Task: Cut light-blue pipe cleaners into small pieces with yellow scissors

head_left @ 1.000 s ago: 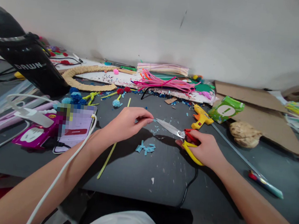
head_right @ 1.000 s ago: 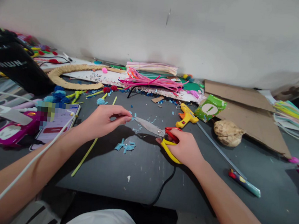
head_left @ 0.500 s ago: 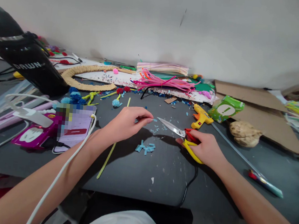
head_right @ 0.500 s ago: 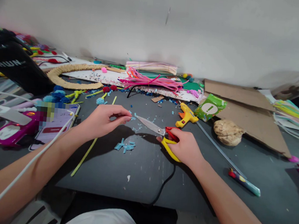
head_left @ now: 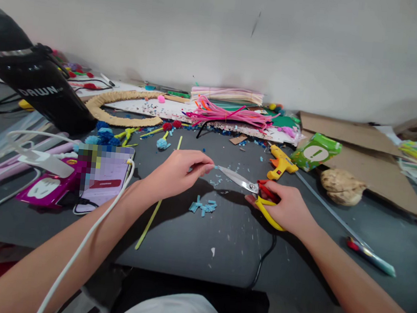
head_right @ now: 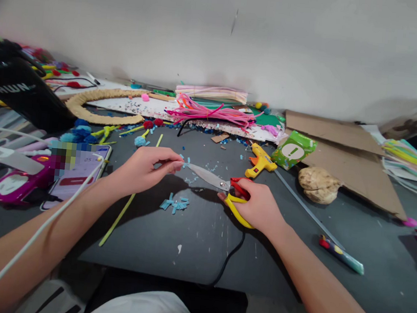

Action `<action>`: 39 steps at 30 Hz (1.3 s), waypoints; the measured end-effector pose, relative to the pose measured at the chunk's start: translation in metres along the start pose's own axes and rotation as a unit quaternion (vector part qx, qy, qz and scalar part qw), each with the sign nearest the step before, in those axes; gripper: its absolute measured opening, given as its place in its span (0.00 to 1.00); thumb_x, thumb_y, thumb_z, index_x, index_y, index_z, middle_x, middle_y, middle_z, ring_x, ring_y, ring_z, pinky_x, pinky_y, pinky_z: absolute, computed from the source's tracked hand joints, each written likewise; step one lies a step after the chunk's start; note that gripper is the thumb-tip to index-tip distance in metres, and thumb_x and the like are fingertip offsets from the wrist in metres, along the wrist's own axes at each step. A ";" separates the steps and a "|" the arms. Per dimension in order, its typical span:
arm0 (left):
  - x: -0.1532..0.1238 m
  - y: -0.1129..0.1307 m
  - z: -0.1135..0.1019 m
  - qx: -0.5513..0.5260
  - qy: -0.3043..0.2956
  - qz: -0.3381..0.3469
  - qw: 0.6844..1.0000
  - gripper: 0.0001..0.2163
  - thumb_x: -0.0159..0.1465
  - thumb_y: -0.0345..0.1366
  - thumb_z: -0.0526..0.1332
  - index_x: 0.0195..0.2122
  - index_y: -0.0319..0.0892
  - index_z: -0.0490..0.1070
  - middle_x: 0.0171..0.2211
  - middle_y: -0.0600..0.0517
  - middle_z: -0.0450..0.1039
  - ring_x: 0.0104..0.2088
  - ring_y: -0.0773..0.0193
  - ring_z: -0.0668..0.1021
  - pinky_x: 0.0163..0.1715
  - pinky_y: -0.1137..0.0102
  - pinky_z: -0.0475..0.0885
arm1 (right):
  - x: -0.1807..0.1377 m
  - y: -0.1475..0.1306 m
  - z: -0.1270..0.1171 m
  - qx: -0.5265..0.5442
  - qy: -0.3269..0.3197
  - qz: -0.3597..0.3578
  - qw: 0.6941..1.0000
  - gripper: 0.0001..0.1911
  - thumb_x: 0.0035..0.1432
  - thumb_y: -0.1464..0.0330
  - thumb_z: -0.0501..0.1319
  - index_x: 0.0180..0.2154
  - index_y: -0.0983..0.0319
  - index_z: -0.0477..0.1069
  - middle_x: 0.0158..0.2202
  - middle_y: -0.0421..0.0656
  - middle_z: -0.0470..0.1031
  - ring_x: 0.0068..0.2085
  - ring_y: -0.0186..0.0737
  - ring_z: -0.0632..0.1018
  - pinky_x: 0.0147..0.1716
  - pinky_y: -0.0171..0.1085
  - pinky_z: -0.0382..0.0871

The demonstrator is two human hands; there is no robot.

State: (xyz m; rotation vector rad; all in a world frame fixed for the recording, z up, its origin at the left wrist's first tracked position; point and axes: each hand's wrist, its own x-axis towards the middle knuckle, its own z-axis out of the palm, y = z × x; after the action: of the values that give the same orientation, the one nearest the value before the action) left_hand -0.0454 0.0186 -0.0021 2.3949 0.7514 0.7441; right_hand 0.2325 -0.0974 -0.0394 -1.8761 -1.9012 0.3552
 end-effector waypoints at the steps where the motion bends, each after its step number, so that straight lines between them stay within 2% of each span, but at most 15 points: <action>1: 0.000 0.000 0.000 0.000 0.000 -0.001 1.000 0.09 0.68 0.36 0.56 0.37 0.40 0.74 0.30 0.53 0.75 0.30 0.69 0.73 0.31 0.74 0.64 | 0.000 0.000 0.000 -0.002 0.001 -0.003 1.000 0.21 0.52 0.52 0.64 0.24 0.60 0.59 0.21 0.35 0.61 0.23 0.31 0.60 0.22 0.32 0.56; 12: 0.000 0.000 0.000 0.003 -0.002 -0.007 1.000 0.09 0.68 0.36 0.56 0.37 0.40 0.75 0.31 0.53 0.75 0.30 0.70 0.73 0.31 0.74 0.64 | 0.002 0.001 -0.002 -0.038 0.003 -0.041 0.998 0.20 0.55 0.54 0.62 0.22 0.60 0.60 0.21 0.35 0.61 0.24 0.31 0.60 0.24 0.32 0.56; 20: -0.001 -0.001 0.001 -0.001 0.003 -0.004 1.000 0.09 0.68 0.36 0.56 0.37 0.39 0.74 0.30 0.54 0.75 0.30 0.70 0.73 0.31 0.75 0.64 | 0.001 -0.006 -0.003 0.019 0.005 0.017 1.000 0.19 0.49 0.58 0.67 0.24 0.60 0.60 0.19 0.33 0.59 0.23 0.30 0.59 0.22 0.30 0.53; 39: -0.001 0.000 0.002 0.003 0.013 0.007 1.000 0.09 0.68 0.36 0.57 0.37 0.40 0.74 0.31 0.54 0.75 0.30 0.71 0.72 0.31 0.75 0.64 | 0.002 0.002 0.001 -0.018 -0.002 -0.019 1.000 0.20 0.52 0.58 0.65 0.23 0.60 0.56 0.21 0.34 0.58 0.24 0.30 0.58 0.24 0.32 0.54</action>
State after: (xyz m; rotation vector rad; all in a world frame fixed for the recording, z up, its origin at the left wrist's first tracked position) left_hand -0.0448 0.0173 -0.0042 2.4027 0.7493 0.7824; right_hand 0.2342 -0.0952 -0.0406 -1.8601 -1.9556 0.3160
